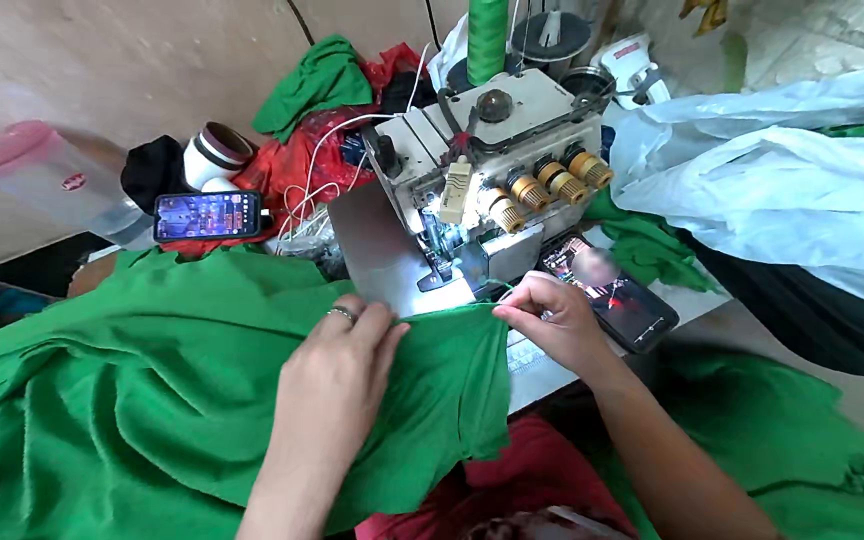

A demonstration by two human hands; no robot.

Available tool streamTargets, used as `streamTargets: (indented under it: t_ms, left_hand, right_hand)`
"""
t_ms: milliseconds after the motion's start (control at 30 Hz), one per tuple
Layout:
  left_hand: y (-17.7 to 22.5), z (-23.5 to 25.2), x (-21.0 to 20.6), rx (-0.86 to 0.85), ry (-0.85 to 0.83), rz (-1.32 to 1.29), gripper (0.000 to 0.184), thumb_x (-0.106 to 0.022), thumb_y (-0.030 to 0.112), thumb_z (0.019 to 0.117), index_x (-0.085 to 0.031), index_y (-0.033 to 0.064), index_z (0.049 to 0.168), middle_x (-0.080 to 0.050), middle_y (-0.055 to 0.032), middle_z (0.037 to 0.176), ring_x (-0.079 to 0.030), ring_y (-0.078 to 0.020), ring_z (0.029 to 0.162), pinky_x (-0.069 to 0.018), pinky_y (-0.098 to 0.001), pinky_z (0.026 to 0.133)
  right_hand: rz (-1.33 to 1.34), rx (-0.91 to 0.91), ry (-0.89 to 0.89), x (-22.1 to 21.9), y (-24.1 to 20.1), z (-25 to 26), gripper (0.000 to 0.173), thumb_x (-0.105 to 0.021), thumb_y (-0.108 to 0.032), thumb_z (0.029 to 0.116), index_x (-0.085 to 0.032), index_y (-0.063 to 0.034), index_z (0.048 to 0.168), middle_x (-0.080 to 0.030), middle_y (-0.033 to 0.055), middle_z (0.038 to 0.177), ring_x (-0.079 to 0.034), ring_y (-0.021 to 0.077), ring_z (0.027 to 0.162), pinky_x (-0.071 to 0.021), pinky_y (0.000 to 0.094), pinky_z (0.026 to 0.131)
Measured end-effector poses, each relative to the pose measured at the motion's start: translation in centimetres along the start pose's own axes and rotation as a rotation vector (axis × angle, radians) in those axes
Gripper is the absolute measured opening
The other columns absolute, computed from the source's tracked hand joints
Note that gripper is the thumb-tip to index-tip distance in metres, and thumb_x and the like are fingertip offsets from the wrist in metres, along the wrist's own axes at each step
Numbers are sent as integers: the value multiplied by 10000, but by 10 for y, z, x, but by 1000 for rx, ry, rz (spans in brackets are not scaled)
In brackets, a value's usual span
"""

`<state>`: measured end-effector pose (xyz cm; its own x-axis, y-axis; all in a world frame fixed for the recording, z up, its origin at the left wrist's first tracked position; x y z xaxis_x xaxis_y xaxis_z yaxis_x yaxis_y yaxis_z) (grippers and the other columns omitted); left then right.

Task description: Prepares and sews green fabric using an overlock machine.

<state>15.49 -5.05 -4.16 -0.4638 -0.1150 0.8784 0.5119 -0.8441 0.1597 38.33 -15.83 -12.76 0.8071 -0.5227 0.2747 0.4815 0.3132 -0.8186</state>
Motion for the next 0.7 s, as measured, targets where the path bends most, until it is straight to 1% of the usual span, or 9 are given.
streamTargets:
  t_ms: [133,233,367,433,500,567,600,667,700]
  left_hand:
    - [-8,2,19,-22,47,-149,291,-588,358,998,-763,128,967,-646,-25,899,-597,-64,752,-493,-200,659]
    - [-4,9,35,-68,82,-241,225,-638,320,977,-767,136,958,-618,19,893,-544,24,757,-433,-111,654]
    - [2,25,65,-129,163,-182,168,-649,234,960,-759,108,972,-623,-12,904,-558,-24,798,-440,-174,696]
    - [0,34,76,-159,224,-130,174,-657,231,972,-752,89,1007,-616,-49,914,-555,-80,817,-435,-236,718]
    - [-6,42,85,-163,266,-79,184,-655,258,990,-744,113,1059,-612,-67,942,-553,-127,827,-432,-295,715]
    - [-18,50,98,-161,281,-17,211,-635,265,1001,-730,117,1119,-641,-116,965,-583,-190,808,-453,-371,691]
    - [-28,53,107,-154,274,-10,223,-626,244,1009,-717,101,1154,-647,-136,988,-586,-204,821,-456,-389,710]
    - [-56,55,125,-133,256,-33,238,-595,189,1026,-673,23,1178,-672,-131,1030,-588,-117,832,-474,-284,738]
    - [-74,52,135,-86,247,-52,255,-577,181,1035,-653,-8,1188,-671,-119,1045,-584,-74,825,-468,-234,723]
  right_hand:
    - [101,17,-2,-7,-12,-14,194,-727,-205,925,-706,-26,851,-617,-29,771,-523,-80,684,-435,72,624]
    - [177,22,19,-14,-16,-19,202,-750,-220,917,-686,-46,836,-610,-38,774,-517,-81,680,-429,73,620]
    - [165,72,184,-26,-27,-24,272,-774,-332,912,-594,-143,985,-593,-51,1067,-478,-108,696,-418,53,603]
    - [156,155,207,-37,-41,-31,248,-733,-333,952,-564,-161,1008,-554,-59,990,-484,-90,722,-423,61,628]
    - [156,186,112,-55,-55,-41,237,-707,-286,975,-571,-105,1046,-599,2,960,-576,-23,786,-504,112,690]
    - [123,119,-91,-77,-62,-50,344,-680,-228,983,-588,3,1220,-667,141,1140,-676,117,994,-578,242,858]
    - [102,54,-212,-86,-63,-53,421,-667,-185,976,-573,47,1315,-650,200,1249,-671,195,1102,-568,316,936]
    - [41,-95,-437,-96,-64,-58,444,-638,-143,976,-557,60,1362,-631,225,1311,-658,278,1169,-553,417,982]
    - [21,-147,-540,-97,-63,-60,410,-623,-149,984,-579,61,1333,-651,231,1268,-671,310,1137,-557,470,957]
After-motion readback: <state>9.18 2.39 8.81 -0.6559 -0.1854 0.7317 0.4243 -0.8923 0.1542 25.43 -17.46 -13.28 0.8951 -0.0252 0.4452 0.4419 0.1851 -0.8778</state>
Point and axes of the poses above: each hand's wrist, its own z-axis towards the middle knuckle, its own x-axis out of the back of the hand, y = z × x, the point moved 2 cm from there along z, towards the middle knuckle
